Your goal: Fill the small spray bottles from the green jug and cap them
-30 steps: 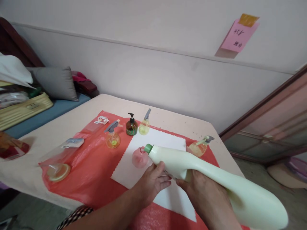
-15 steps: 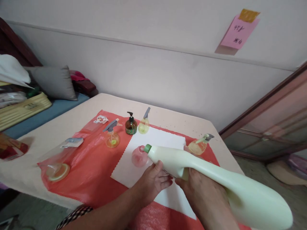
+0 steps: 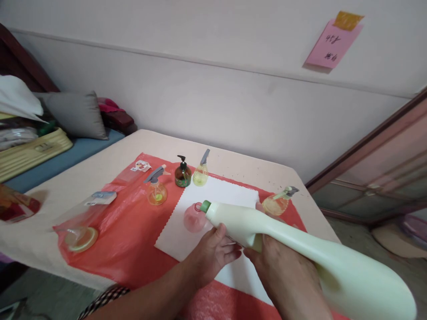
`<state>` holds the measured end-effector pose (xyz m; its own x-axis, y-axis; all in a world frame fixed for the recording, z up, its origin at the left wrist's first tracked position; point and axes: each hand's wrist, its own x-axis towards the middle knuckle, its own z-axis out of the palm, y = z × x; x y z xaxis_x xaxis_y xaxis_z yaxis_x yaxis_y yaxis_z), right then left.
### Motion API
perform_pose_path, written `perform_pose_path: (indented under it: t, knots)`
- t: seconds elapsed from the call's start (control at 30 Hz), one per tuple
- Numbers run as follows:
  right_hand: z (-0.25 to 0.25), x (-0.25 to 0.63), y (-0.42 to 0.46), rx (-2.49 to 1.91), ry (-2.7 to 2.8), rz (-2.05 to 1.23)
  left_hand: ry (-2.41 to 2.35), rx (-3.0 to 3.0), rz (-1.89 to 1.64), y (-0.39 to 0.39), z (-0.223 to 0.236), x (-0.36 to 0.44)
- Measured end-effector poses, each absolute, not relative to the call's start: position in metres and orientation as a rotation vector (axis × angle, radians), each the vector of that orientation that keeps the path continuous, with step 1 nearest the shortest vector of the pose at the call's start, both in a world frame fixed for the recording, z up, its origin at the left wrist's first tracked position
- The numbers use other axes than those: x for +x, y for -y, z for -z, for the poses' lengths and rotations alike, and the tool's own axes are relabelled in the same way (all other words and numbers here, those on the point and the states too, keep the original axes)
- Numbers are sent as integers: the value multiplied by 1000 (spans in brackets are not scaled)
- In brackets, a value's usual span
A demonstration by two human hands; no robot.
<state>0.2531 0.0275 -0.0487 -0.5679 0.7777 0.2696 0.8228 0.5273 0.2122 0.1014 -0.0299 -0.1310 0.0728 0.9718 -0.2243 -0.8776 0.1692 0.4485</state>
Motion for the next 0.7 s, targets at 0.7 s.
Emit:
perform_pose_path:
  t: [0.7]
  knots:
    - [41, 245, -21, -1192, 2612, 808, -460, 173, -1400, 32, 131, 101]
